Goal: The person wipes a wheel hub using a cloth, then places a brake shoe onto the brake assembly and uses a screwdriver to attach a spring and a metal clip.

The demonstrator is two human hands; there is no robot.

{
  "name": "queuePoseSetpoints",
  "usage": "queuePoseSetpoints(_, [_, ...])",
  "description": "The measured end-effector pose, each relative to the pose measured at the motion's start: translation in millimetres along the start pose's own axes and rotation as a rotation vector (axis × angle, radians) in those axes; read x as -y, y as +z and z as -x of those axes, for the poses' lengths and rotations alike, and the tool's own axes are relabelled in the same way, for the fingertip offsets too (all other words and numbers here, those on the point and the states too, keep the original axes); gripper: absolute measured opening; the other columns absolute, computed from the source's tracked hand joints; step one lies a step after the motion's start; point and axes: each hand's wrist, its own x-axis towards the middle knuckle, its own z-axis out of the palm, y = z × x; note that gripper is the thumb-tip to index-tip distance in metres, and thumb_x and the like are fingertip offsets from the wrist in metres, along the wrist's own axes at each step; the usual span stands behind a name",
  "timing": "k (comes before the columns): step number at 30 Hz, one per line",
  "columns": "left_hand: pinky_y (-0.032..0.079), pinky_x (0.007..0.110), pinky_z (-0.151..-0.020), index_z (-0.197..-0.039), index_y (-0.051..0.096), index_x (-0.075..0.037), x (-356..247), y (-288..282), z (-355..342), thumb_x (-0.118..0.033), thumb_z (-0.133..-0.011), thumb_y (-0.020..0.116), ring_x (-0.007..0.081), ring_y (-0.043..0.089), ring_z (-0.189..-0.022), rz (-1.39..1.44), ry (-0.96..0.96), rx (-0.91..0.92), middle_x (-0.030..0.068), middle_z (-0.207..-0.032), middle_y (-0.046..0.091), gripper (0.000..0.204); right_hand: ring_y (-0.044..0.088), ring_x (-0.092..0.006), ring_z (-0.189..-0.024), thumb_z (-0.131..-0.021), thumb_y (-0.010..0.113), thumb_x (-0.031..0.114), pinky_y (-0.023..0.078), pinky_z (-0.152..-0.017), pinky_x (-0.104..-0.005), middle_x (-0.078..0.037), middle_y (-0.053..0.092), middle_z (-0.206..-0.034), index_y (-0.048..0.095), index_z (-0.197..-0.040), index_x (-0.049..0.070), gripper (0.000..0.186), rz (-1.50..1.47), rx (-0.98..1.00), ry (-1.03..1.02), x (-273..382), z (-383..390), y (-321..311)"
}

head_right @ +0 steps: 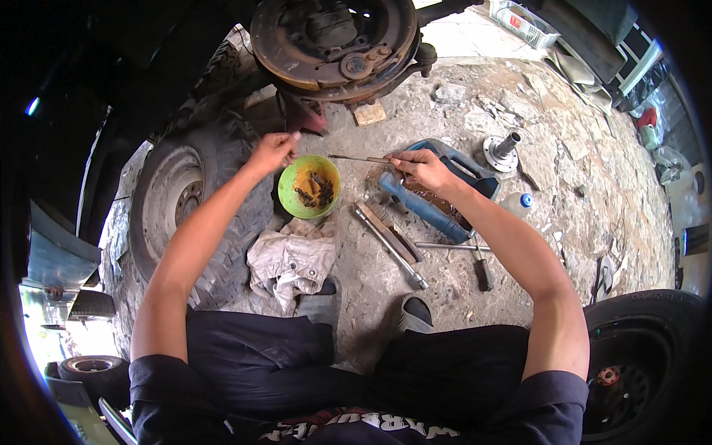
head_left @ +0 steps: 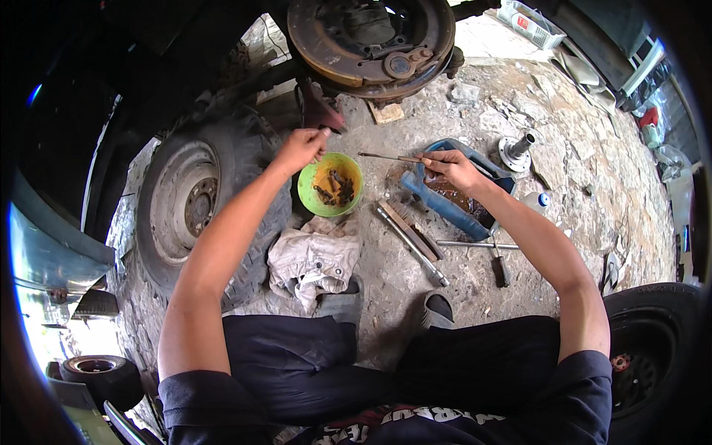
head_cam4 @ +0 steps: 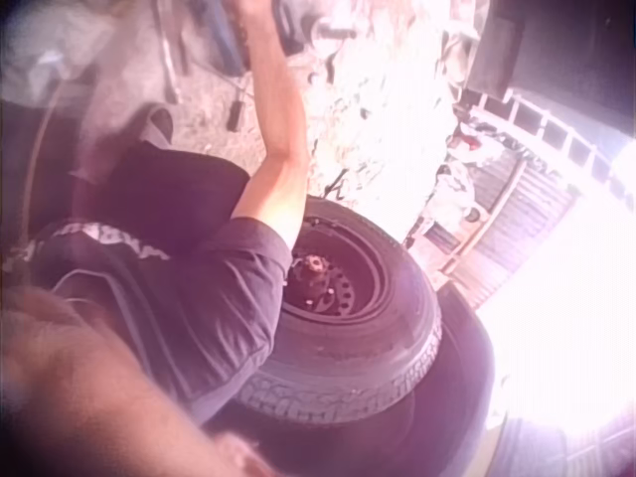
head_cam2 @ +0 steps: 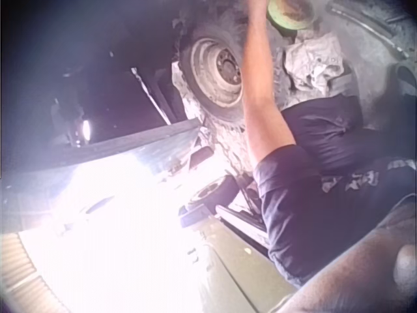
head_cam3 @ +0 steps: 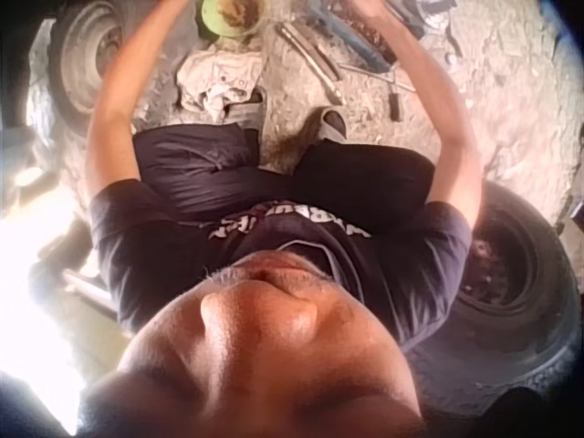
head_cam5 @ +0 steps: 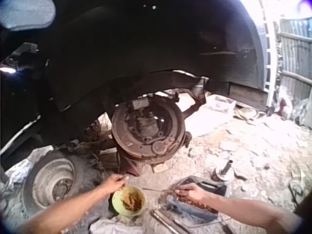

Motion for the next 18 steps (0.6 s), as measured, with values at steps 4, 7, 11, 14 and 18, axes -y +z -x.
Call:
queuePoseSetpoints(4, [0.051, 0.025, -0.066, -0.110, 0.068, -0.002, -6, 33, 12, -0.035, -0.090, 0.072, 0.0081, 0.060, -0.071, -0.015, 0.260, 0.078, 0.0000, -0.088, 0.066, 0.039, 0.047, -0.0070, -0.061, -0.100, 0.058, 0.021, 0.038, -0.055, -0.0224, -0.002, 0.062, -0.081, 0.065, -0.120, -0.001, 0.030, -0.041, 0.015, 0.038, 2, -1, 5])
queuePoseSetpoints(7, [0.052, 0.024, -0.072, -0.114, 0.067, 0.000, -25, 41, 11, -0.023, -0.089, 0.075, 0.0074, 0.061, -0.076, -0.044, 0.207, 0.186, 0.0003, -0.086, 0.067, 0.035, 0.049, -0.0089, -0.059, -0.100, 0.059, 0.023, 0.041, -0.056, -0.0242, -0.005, 0.064, -0.083, 0.063, -0.122, -0.002, 0.034, -0.086, 0.018, 0.003, 9, 3, 4])
queuePoseSetpoints(11, [0.051, 0.023, -0.074, -0.108, 0.069, 0.000, -35, 37, 8, -0.014, -0.089, 0.074, 0.0067, 0.062, -0.078, 0.072, 0.177, 0.173, 0.0001, -0.084, 0.068, 0.025, 0.054, -0.0118, -0.060, -0.095, 0.065, 0.032, 0.046, -0.057, -0.0269, -0.007, 0.064, -0.086, 0.057, -0.128, -0.002, 0.048, -0.282, 0.005, -0.053, 43, 15, 16])
queuePoseSetpoints(14, [0.051, 0.023, -0.075, -0.106, 0.070, -0.001, -46, 36, 8, -0.015, -0.088, 0.075, 0.0061, 0.062, -0.079, 0.198, 0.183, 0.231, 0.0000, -0.086, 0.069, 0.023, 0.055, -0.0129, -0.061, -0.094, 0.067, 0.036, 0.047, -0.057, -0.0272, -0.006, 0.060, -0.084, 0.059, -0.126, -0.002, 0.050, -0.442, -0.010, -0.151, 53, 18, 23])
queuePoseSetpoints(18, [0.051, 0.024, -0.077, -0.106, 0.070, 0.000, -67, 41, 19, -0.016, -0.088, 0.075, 0.0074, 0.064, -0.084, 0.206, 0.171, 0.339, 0.0013, -0.090, 0.070, 0.024, 0.055, -0.0133, -0.060, -0.094, 0.064, 0.043, 0.047, -0.057, -0.0276, -0.005, 0.058, -0.080, 0.065, -0.114, -0.002, 0.049, -0.310, -0.020, -0.062, 65, 20, 51])
